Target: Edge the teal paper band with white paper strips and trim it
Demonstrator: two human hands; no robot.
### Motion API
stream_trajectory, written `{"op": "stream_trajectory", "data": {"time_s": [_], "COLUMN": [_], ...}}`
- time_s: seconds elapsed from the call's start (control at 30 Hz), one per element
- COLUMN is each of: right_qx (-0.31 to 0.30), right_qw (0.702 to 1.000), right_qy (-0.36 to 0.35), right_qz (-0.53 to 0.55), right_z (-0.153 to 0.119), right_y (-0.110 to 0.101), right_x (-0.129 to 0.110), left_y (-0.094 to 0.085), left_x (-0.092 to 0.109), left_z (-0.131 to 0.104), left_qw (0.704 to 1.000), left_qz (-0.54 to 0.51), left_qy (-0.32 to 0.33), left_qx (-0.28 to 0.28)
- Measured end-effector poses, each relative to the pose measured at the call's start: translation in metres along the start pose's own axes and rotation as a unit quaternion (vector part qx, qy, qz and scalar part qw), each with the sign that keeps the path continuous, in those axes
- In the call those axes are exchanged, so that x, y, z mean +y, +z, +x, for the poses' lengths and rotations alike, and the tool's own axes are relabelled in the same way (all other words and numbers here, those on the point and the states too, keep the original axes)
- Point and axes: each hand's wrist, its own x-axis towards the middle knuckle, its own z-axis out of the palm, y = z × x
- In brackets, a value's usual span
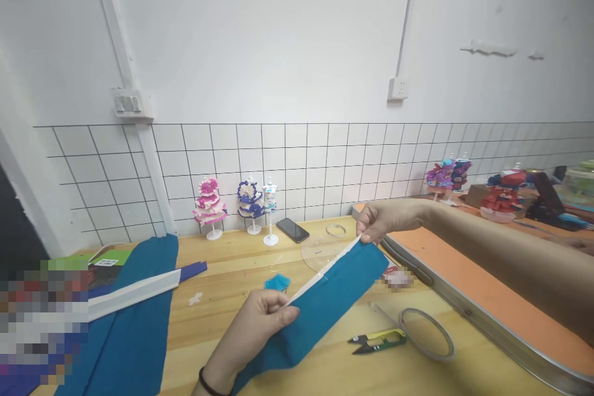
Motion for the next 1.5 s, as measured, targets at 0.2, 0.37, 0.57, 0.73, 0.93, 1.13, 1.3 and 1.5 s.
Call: {"op": "stream_trajectory", "data": {"time_s": [0.2, 0.37, 0.57, 0.73, 0.93, 1.13, 1.3, 1.5], "right_qx": [-0.003, 0.016, 0.039, 0.046, 0.073, 0.061, 0.024, 0.004], "right_qw": [0.999, 0.997, 0.995, 0.996, 0.995, 0.995, 0.995, 0.988], "right_qy": [-0.008, -0.018, -0.026, -0.021, -0.016, -0.006, 0.003, -0.005], "right_qz": [0.052, 0.075, 0.088, 0.074, 0.068, 0.078, 0.102, 0.153], "right_z": [-0.006, -0.011, -0.015, -0.014, -0.007, -0.009, -0.012, -0.007], "right_y": [0.006, 0.008, 0.003, 0.000, -0.004, -0.008, -0.009, -0.012], "right_x": [0.008, 0.005, 0.004, 0.009, 0.017, 0.018, 0.030, 0.063], "left_y": [0.001, -0.003, -0.011, -0.011, -0.003, 0.003, 0.005, -0.002], "left_x": [0.012, 0.020, 0.024, 0.022, 0.022, 0.022, 0.023, 0.020], "left_z": [-0.009, -0.018, -0.034, -0.044, -0.050, -0.041, -0.028, -0.013], "left_qw": [0.999, 0.997, 0.991, 0.991, 0.977, 0.990, 0.992, 0.989], "left_qz": [-0.011, 0.018, 0.065, 0.048, -0.061, 0.049, 0.089, 0.101], "left_qy": [-0.001, -0.044, -0.080, -0.072, -0.123, -0.085, -0.081, -0.106], "left_qx": [-0.039, -0.062, -0.079, -0.106, -0.163, -0.103, -0.030, -0.014]}}
